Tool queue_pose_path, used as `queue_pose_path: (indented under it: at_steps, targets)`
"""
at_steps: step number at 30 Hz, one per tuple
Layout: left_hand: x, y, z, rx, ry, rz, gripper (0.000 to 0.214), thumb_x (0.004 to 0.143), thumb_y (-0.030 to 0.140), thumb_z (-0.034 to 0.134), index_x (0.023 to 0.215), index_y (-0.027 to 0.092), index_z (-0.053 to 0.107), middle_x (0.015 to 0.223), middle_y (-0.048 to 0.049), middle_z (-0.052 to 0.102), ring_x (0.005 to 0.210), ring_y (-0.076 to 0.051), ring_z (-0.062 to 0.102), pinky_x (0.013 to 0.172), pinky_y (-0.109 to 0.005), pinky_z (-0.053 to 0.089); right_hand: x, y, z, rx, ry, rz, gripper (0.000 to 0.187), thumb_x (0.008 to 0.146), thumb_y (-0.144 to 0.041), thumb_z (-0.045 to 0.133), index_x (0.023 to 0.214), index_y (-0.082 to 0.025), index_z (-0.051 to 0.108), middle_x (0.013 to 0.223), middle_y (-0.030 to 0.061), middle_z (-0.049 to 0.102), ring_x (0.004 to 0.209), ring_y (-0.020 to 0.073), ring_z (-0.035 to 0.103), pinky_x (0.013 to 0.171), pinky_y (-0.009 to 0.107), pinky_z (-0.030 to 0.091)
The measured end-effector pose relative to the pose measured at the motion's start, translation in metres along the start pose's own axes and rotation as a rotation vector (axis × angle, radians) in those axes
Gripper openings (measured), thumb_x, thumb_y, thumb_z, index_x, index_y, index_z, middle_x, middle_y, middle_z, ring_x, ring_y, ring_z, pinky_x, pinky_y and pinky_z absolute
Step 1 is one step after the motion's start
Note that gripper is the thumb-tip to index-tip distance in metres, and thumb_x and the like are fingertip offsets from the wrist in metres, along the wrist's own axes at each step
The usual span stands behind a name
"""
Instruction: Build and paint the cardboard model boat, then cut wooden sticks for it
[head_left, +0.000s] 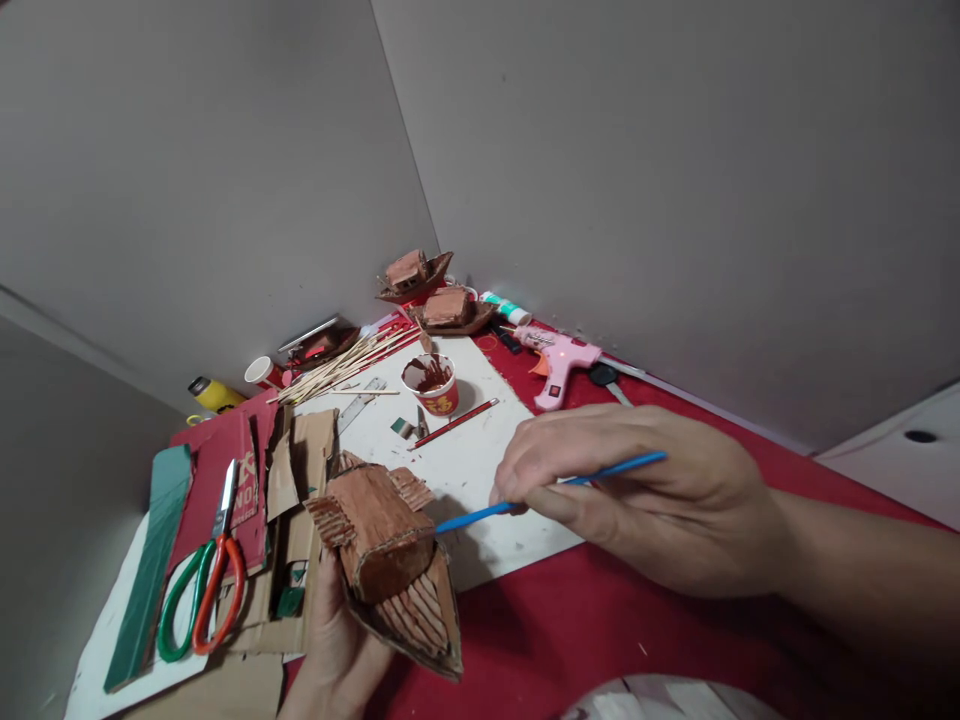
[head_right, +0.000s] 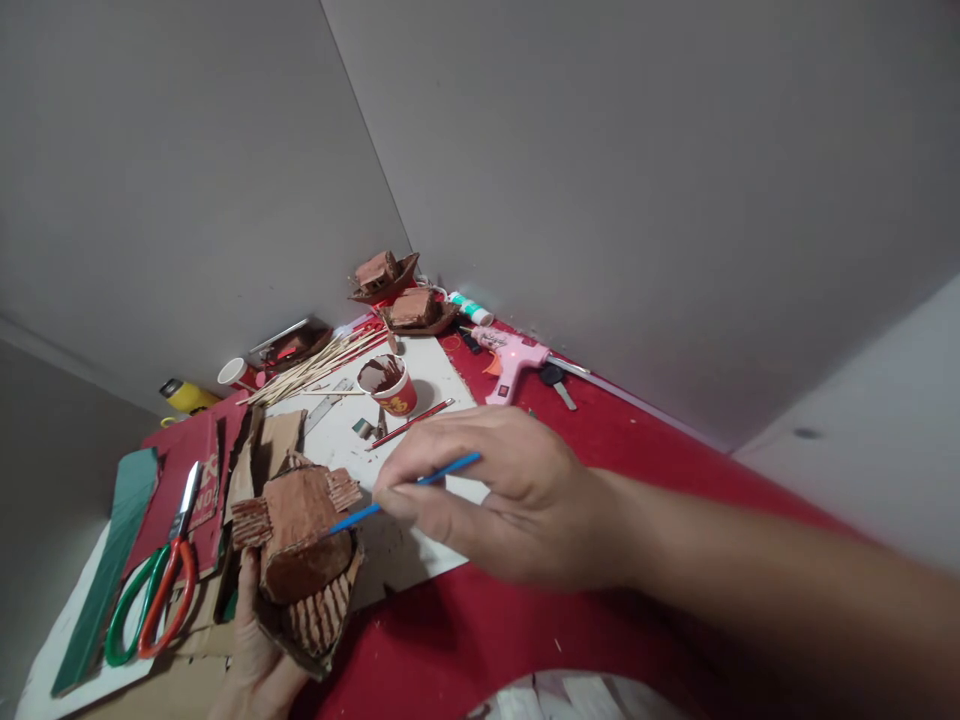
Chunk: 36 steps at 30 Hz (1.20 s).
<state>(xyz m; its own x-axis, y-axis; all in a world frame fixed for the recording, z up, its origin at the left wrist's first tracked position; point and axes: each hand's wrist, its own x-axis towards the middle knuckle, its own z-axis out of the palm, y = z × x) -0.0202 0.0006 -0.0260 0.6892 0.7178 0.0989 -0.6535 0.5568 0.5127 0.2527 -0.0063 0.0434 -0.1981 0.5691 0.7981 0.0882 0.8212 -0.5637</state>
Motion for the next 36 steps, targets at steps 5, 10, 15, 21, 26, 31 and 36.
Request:
queue_pose_path:
  at_steps: [5, 10, 15, 21, 26, 31, 36]
  targets:
    - [-0.003, 0.001, -0.003, 0.003, 0.108, 0.075, 0.050, 0.096, 0.043, 0.035, 0.127, 0.014, 0.061, 0.131, -0.0120, 0.060, 0.123, -0.023, 0.055, 0.113, -0.038, 0.027, 0.002, 0.000, -0.007, -0.105, -0.043, -0.008, 0.010, 0.088, -0.007, 0.055, 0.089, -0.015, 0.062, 0.076, 0.0057, 0.069, 0.070, 0.0122, 0.064, 0.066, 0.025, 0.051]
    - [-0.003, 0.001, -0.002, -0.021, 0.085, 0.016, 0.047, 0.097, 0.040, 0.034, 0.128, 0.017, 0.060, 0.132, -0.0092, 0.059, 0.125, -0.021, 0.054, 0.115, -0.036, 0.023, 0.000, 0.000, -0.005, -0.029, -0.028, 0.015, 0.009, 0.088, -0.010, 0.057, 0.090, -0.016, 0.062, 0.074, 0.0044, 0.068, 0.068, 0.0117, 0.063, 0.064, 0.023, 0.051]
    - [0.000, -0.002, -0.001, -0.011, -0.016, -0.015, 0.048, 0.098, 0.039, 0.029, 0.130, 0.019, 0.058, 0.134, -0.0055, 0.059, 0.127, -0.020, 0.052, 0.116, -0.035, 0.018, 0.002, 0.001, 0.000, 0.083, -0.052, 0.025, 0.008, 0.089, -0.009, 0.056, 0.087, -0.012, 0.063, 0.074, 0.0061, 0.068, 0.068, 0.0110, 0.062, 0.065, 0.022, 0.051]
    - [-0.001, 0.002, -0.002, 0.012, -0.058, -0.002, 0.050, 0.099, 0.040, 0.026, 0.134, 0.018, 0.054, 0.138, -0.0066, 0.054, 0.128, -0.019, 0.050, 0.115, -0.033, 0.019, 0.008, 0.004, -0.003, 0.002, -0.238, 0.040, 0.012, 0.092, -0.011, 0.050, 0.086, -0.011, 0.060, 0.072, 0.0054, 0.066, 0.065, 0.0098, 0.060, 0.062, 0.020, 0.047]
    - [-0.002, 0.005, 0.004, 0.005, -0.012, -0.069, 0.048, 0.096, 0.040, 0.035, 0.135, 0.017, 0.053, 0.135, -0.0072, 0.058, 0.127, -0.019, 0.051, 0.114, -0.032, 0.022, 0.003, 0.001, -0.002, 0.100, -0.147, 0.060, 0.010, 0.093, -0.014, 0.053, 0.087, -0.013, 0.061, 0.074, 0.0044, 0.067, 0.066, 0.0096, 0.061, 0.062, 0.020, 0.049]
    - [-0.002, 0.000, 0.001, 0.026, 0.060, -0.069, 0.046, 0.096, 0.040, 0.033, 0.125, 0.022, 0.063, 0.129, -0.0031, 0.063, 0.127, -0.022, 0.052, 0.116, -0.036, 0.020, 0.002, 0.002, 0.002, 0.141, -0.077, 0.062, 0.006, 0.090, -0.011, 0.057, 0.089, -0.012, 0.063, 0.075, 0.0061, 0.068, 0.067, 0.0107, 0.062, 0.062, 0.021, 0.050]
    - [-0.004, 0.000, -0.007, 0.070, 0.164, -0.081, 0.046, 0.092, 0.046, 0.039, 0.126, 0.026, 0.062, 0.129, -0.0052, 0.064, 0.135, -0.027, 0.041, 0.115, -0.044, 0.021, 0.004, 0.004, 0.002, 0.066, -0.234, 0.069, 0.012, 0.091, -0.012, 0.052, 0.086, -0.009, 0.062, 0.071, 0.0068, 0.067, 0.064, 0.0107, 0.061, 0.061, 0.021, 0.049]
